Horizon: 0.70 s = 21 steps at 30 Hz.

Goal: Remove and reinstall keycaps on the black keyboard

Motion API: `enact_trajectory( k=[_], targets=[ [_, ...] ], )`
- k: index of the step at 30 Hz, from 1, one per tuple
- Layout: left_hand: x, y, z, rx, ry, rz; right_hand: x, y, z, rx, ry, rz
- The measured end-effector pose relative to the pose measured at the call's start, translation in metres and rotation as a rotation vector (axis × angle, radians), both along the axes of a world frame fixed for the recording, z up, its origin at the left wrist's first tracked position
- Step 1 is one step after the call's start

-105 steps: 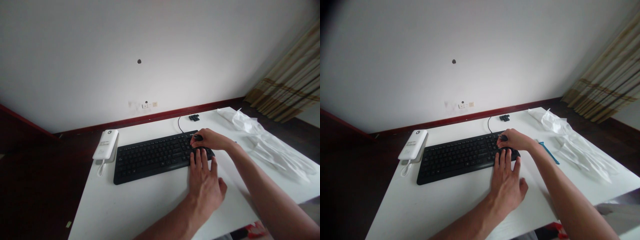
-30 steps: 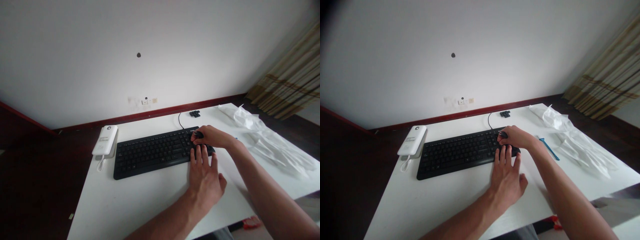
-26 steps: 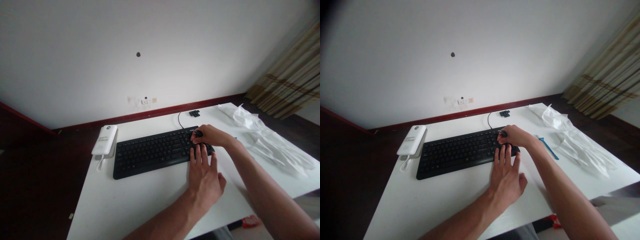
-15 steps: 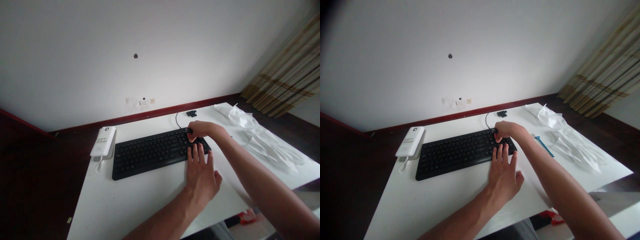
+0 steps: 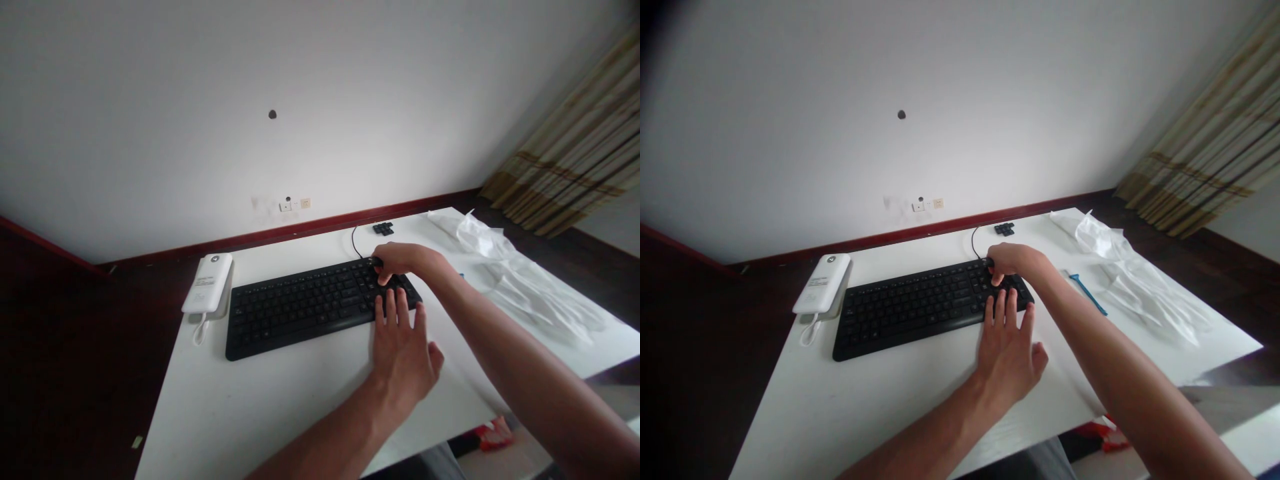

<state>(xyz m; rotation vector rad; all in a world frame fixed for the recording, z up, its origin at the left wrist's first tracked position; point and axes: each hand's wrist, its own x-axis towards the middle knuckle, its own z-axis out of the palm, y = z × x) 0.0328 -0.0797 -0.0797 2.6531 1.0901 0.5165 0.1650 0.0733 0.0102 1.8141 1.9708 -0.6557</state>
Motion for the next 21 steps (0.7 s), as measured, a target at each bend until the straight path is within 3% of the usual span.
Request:
enact_trajectory(
  k=[14,18,21],
  targets=[
    [-0.002,0.002,0.004,-0.021,-0.023,0.005,-0.02,-0.012,-0.004,0.104,-0.106,0.041],
    [-0.006,0.007,0.01,-0.013,-0.042,0.005,-0.007,-0.017,-0.006,0.129,-0.007,0.01],
    [-0.007,0.011,0.013,-0.007,-0.038,0.015,0.016,-0.025,-0.013,0.162,0.197,-0.011]
  ],
)
